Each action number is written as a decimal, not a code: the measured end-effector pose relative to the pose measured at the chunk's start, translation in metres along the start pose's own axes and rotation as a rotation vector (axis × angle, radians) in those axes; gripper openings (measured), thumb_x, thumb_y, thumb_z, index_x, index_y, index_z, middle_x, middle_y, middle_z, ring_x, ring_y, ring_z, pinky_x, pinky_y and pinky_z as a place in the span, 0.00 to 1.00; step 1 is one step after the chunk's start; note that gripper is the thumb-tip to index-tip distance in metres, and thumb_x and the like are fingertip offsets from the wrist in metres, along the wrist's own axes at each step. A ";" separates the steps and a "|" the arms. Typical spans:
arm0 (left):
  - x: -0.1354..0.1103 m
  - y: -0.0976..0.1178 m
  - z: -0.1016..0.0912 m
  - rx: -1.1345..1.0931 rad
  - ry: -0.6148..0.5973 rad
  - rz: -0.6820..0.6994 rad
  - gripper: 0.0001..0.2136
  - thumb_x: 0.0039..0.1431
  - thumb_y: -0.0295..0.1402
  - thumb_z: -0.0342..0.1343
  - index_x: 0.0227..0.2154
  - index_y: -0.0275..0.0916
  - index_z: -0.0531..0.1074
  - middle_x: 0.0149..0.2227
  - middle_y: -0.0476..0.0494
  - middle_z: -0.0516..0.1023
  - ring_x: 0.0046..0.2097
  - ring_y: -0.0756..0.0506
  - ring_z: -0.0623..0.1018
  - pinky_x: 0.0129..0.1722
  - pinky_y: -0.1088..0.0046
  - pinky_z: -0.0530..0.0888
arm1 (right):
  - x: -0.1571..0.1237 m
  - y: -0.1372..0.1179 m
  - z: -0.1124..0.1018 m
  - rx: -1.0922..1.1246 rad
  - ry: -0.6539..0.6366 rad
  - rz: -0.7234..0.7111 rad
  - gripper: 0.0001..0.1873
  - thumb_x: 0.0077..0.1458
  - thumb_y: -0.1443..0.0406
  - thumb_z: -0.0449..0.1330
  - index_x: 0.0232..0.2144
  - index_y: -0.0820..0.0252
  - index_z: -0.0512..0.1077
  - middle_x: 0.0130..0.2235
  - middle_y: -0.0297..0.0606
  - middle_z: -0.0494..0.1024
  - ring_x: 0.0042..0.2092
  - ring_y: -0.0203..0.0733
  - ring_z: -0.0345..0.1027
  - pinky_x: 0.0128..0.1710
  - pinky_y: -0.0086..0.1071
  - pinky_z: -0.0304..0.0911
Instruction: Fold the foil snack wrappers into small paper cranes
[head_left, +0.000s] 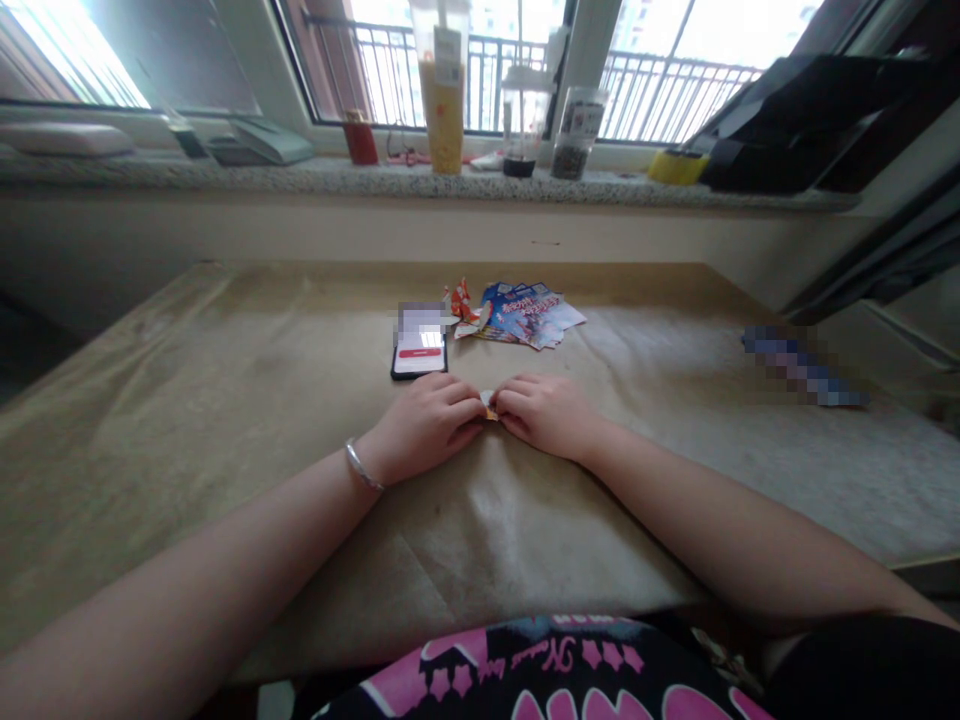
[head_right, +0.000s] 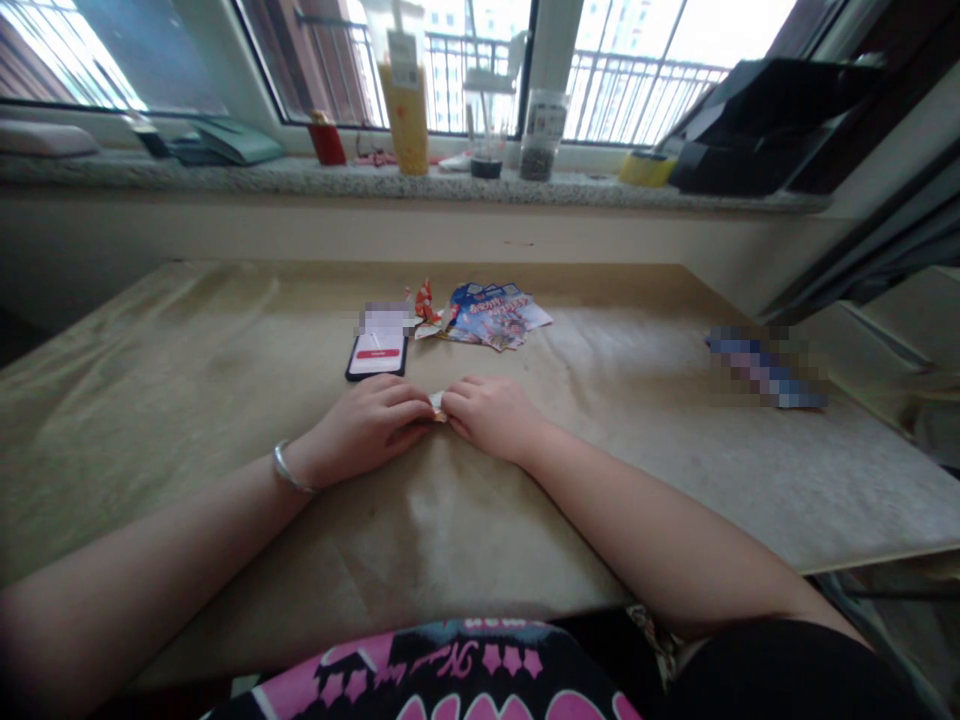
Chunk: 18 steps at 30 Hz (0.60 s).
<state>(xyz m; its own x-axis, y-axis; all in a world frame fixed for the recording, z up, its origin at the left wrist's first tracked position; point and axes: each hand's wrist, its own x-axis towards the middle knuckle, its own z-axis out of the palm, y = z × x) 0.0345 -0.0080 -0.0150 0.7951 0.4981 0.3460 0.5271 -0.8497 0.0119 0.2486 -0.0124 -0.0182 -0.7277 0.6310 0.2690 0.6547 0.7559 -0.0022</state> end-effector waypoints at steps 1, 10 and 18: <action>0.000 -0.001 0.000 0.000 -0.008 0.015 0.09 0.62 0.32 0.47 0.35 0.39 0.73 0.36 0.44 0.75 0.38 0.47 0.72 0.41 0.70 0.67 | 0.000 0.000 -0.001 0.012 -0.006 -0.015 0.11 0.59 0.65 0.50 0.35 0.60 0.73 0.37 0.40 0.77 0.41 0.41 0.67 0.38 0.31 0.58; -0.002 -0.003 0.001 0.100 -0.028 0.020 0.09 0.63 0.30 0.48 0.34 0.39 0.74 0.34 0.44 0.76 0.35 0.48 0.72 0.37 0.71 0.67 | -0.002 0.004 0.001 0.154 0.014 -0.059 0.11 0.59 0.65 0.52 0.36 0.61 0.75 0.40 0.43 0.78 0.43 0.42 0.69 0.44 0.34 0.63; -0.002 -0.006 0.004 0.070 -0.005 -0.008 0.09 0.62 0.28 0.48 0.40 0.40 0.74 0.35 0.45 0.75 0.37 0.48 0.71 0.36 0.73 0.68 | -0.001 0.009 0.011 0.214 0.089 -0.064 0.10 0.59 0.66 0.54 0.37 0.60 0.74 0.42 0.42 0.78 0.44 0.41 0.70 0.46 0.35 0.65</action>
<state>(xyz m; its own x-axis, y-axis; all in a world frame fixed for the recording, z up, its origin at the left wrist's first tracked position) 0.0306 -0.0031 -0.0200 0.7921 0.5059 0.3414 0.5532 -0.8315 -0.0512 0.2533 -0.0044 -0.0296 -0.7394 0.5698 0.3587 0.5424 0.8197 -0.1840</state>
